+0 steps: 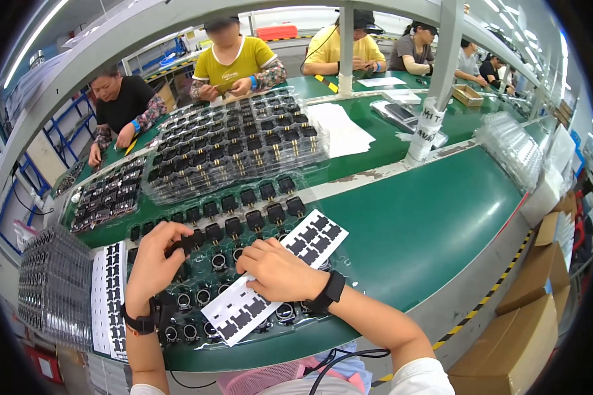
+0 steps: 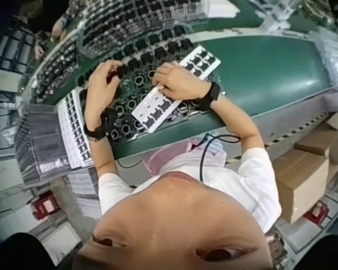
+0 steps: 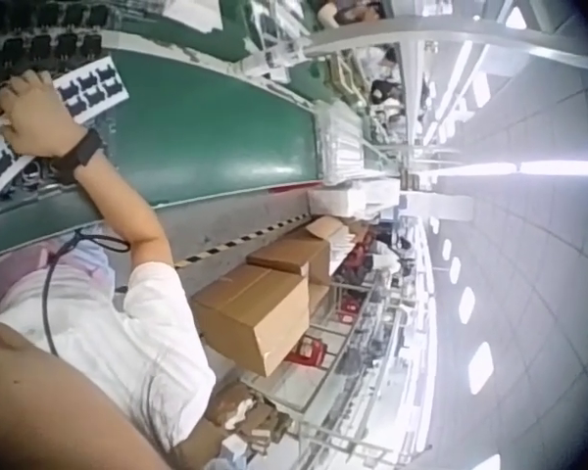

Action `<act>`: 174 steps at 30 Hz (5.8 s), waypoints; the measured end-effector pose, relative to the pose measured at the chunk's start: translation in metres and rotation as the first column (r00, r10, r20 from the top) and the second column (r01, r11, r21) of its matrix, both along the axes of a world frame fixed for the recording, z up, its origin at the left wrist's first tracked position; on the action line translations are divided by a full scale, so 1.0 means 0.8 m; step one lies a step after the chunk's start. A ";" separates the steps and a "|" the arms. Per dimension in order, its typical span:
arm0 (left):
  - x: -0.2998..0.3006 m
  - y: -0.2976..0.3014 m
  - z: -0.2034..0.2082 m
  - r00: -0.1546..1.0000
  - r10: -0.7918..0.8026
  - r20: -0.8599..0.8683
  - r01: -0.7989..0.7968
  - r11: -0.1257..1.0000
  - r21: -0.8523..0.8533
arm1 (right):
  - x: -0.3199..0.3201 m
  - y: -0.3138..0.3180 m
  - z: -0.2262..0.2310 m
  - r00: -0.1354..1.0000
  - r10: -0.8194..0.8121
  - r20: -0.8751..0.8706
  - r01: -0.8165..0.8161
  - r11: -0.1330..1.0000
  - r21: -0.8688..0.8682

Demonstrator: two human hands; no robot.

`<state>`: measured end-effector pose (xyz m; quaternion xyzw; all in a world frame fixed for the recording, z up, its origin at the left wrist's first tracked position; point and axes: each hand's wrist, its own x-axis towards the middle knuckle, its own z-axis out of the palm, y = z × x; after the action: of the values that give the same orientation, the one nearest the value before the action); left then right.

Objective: The person peels a sticker from a sheet, presses it onto a black component, and places the component into a tray before repeating the process.

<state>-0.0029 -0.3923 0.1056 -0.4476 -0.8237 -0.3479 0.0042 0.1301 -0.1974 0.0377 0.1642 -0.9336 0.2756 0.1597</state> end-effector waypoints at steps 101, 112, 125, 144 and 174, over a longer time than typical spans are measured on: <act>0.042 0.036 -0.055 0.767 -0.263 0.585 -0.017 0.904 0.428 | -0.020 -0.004 0.005 0.916 -0.265 -0.302 0.147 0.921 -0.362; 0.028 0.040 -0.064 0.647 -0.047 0.761 -0.195 0.955 0.225 | -0.018 0.008 0.002 0.702 -0.536 -0.470 0.469 0.843 -0.262; -0.038 0.013 -0.058 0.660 -0.128 0.740 -0.237 0.900 0.367 | -0.007 0.000 0.011 0.809 -0.511 -0.290 0.339 0.809 -0.480; 0.046 0.152 -0.052 0.929 -0.023 -0.368 -0.219 0.770 -0.600 | 0.041 0.086 -0.002 0.797 -0.472 -0.378 0.260 0.832 -0.490; -0.002 0.036 -0.080 0.887 -0.244 0.393 0.134 0.948 0.288 | -0.032 -0.025 -0.018 0.935 -0.355 -0.015 0.280 0.761 -0.585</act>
<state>-0.0042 -0.3636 0.0415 -0.4359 -0.7058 -0.5374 -0.1519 0.1046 -0.2174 0.0230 -0.0354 -0.8088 0.5020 0.3042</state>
